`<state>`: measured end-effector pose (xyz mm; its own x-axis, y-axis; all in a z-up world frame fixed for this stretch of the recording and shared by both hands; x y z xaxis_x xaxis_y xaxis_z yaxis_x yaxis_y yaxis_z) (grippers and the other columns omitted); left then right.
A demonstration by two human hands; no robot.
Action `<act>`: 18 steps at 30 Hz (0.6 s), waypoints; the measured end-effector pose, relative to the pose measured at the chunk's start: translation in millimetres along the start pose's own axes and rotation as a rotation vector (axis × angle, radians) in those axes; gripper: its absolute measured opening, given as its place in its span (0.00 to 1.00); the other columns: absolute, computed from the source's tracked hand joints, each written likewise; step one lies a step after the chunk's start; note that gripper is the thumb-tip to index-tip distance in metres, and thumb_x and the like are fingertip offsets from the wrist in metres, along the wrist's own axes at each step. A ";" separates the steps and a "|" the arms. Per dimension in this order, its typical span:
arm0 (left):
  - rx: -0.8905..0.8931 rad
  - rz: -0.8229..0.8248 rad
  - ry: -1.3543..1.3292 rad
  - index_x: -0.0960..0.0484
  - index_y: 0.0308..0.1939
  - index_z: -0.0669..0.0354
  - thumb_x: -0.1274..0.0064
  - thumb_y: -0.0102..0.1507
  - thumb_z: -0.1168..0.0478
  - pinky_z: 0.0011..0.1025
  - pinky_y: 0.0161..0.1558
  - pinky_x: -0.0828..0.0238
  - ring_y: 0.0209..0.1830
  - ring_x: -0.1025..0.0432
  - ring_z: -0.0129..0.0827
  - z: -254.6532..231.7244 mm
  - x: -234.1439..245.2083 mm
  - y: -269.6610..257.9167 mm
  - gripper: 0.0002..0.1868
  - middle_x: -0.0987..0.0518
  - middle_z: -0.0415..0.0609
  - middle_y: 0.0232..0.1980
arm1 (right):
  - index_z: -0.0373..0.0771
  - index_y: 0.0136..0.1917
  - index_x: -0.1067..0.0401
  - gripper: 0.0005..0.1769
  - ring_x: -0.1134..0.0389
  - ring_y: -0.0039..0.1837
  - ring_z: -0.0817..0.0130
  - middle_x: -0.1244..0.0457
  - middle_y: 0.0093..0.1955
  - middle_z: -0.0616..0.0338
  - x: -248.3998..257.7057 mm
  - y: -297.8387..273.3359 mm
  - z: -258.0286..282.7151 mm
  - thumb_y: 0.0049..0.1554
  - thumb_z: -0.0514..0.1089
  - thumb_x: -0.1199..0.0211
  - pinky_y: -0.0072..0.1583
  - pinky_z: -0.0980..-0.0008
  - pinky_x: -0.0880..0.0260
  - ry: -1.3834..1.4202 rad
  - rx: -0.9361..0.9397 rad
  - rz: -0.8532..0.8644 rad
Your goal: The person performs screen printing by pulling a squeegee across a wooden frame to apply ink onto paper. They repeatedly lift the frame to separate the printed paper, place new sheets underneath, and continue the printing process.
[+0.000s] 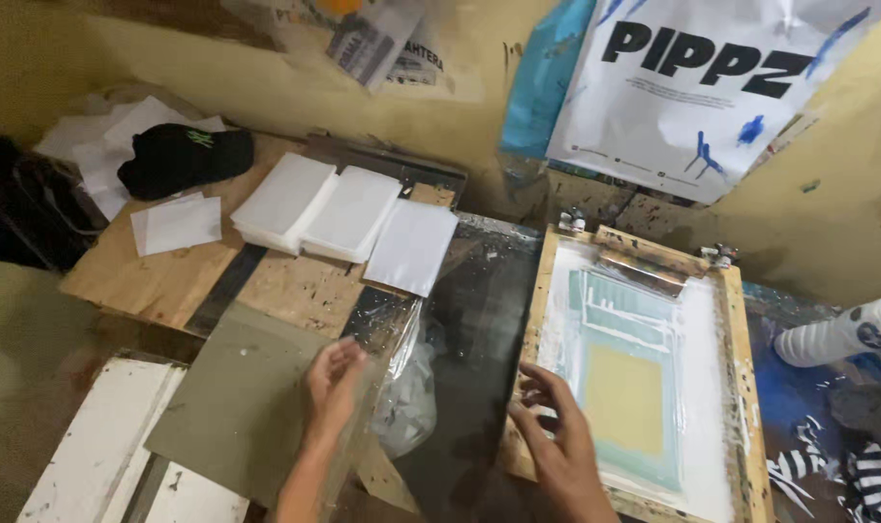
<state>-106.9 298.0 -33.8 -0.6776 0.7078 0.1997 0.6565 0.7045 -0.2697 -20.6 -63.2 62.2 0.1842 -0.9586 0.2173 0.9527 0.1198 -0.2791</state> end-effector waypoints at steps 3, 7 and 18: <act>-0.013 -0.007 0.138 0.16 0.59 0.54 0.41 0.63 0.56 0.33 0.59 0.25 0.57 0.21 0.34 -13.1 -1.0 75.0 0.21 0.13 0.46 0.57 | 0.46 0.70 0.29 0.27 0.30 0.70 0.64 0.32 0.68 0.55 -95.9 50.4 -2.7 0.57 0.46 0.35 0.66 0.63 0.28 0.029 0.105 0.141; -0.123 0.056 0.209 0.21 0.65 0.62 0.38 0.61 0.56 0.38 0.58 0.23 0.58 0.21 0.45 -5.0 -21.2 142.8 0.29 0.17 0.59 0.60 | 0.41 0.76 0.38 0.35 0.32 0.67 0.42 0.40 0.71 0.37 -171.5 122.0 -36.9 0.59 0.49 0.35 0.64 0.46 0.30 -0.039 0.148 0.103; -0.191 0.142 0.337 0.24 0.69 0.58 0.35 0.59 0.57 0.47 0.61 0.25 0.59 0.23 0.55 17.0 -53.9 196.8 0.34 0.20 0.60 0.59 | 0.29 0.76 0.40 0.45 0.38 0.69 0.19 0.41 0.64 0.21 -232.6 179.4 -72.7 0.56 0.55 0.29 0.71 0.33 0.38 -0.224 0.252 0.012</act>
<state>53.2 397.6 -113.6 -0.4502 0.7536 0.4790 0.8066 0.5733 -0.1437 89.8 162.5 -106.5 0.2180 -0.8792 0.4237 0.9747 0.2179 -0.0492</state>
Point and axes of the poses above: each hand's wrist, its own y-axis towards the middle knuckle, its own x-axis out of the back of the hand, z = x × y, the point moved 9 cm from there along y, towards the middle knuckle
